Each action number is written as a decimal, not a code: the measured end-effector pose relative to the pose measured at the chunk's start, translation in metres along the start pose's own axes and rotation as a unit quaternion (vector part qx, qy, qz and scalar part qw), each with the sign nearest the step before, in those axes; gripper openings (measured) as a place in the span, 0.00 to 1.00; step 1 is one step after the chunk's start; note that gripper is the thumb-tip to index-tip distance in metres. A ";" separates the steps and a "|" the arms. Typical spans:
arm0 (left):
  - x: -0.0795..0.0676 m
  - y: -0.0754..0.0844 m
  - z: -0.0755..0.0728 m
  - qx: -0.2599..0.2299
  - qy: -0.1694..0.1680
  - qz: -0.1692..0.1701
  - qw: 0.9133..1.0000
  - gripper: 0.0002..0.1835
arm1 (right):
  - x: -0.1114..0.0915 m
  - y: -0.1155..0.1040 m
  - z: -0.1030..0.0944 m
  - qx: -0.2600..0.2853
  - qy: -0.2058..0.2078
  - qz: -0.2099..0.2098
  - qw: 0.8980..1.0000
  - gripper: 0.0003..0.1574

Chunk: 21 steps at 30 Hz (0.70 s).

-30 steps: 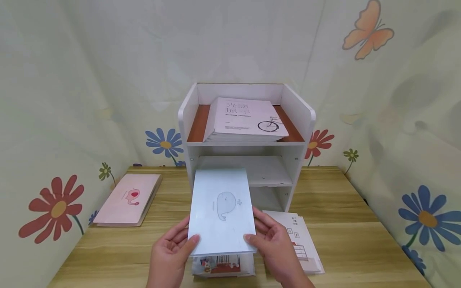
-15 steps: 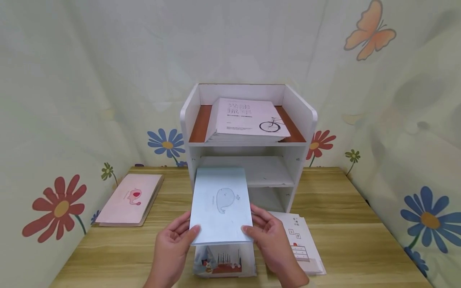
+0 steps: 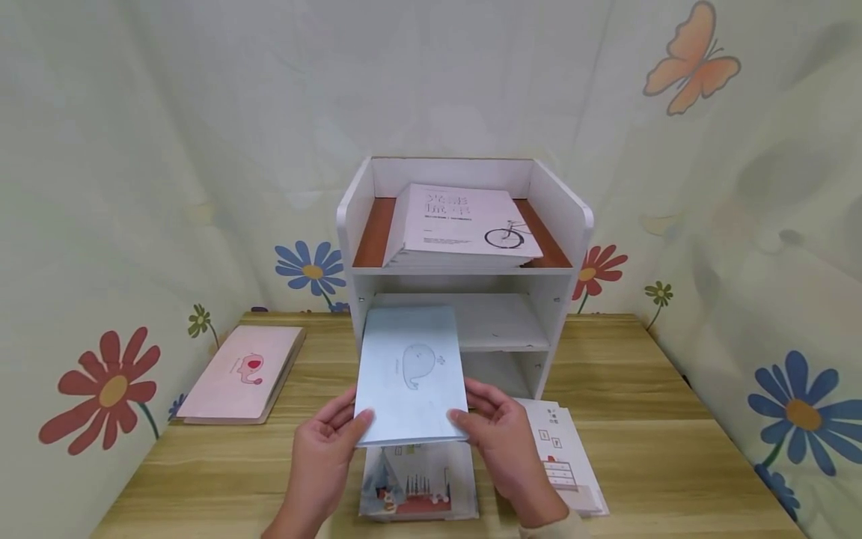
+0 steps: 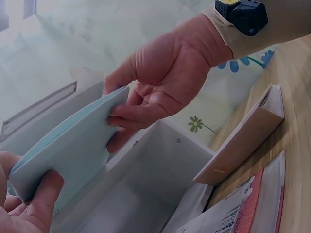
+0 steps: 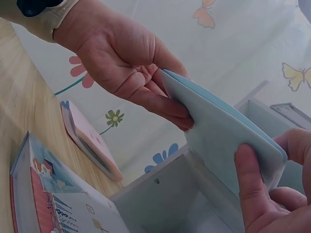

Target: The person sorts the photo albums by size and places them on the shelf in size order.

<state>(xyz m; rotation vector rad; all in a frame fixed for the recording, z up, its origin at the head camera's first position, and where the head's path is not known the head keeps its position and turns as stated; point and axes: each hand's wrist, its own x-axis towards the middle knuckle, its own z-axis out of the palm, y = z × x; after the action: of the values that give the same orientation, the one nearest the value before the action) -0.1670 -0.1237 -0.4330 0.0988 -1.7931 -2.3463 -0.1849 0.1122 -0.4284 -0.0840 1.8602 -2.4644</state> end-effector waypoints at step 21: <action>0.039 -0.009 0.002 0.029 0.021 0.005 0.999 0.23 | 0.029 0.001 0.008 -0.050 0.030 -0.016 0.998 0.34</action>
<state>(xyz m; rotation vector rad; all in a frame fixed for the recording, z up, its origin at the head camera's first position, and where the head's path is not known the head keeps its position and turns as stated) -0.2064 -0.1273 -0.4386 0.1447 -1.8374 -2.2688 -0.2136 0.1018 -0.4271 -0.0439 2.0219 -2.4197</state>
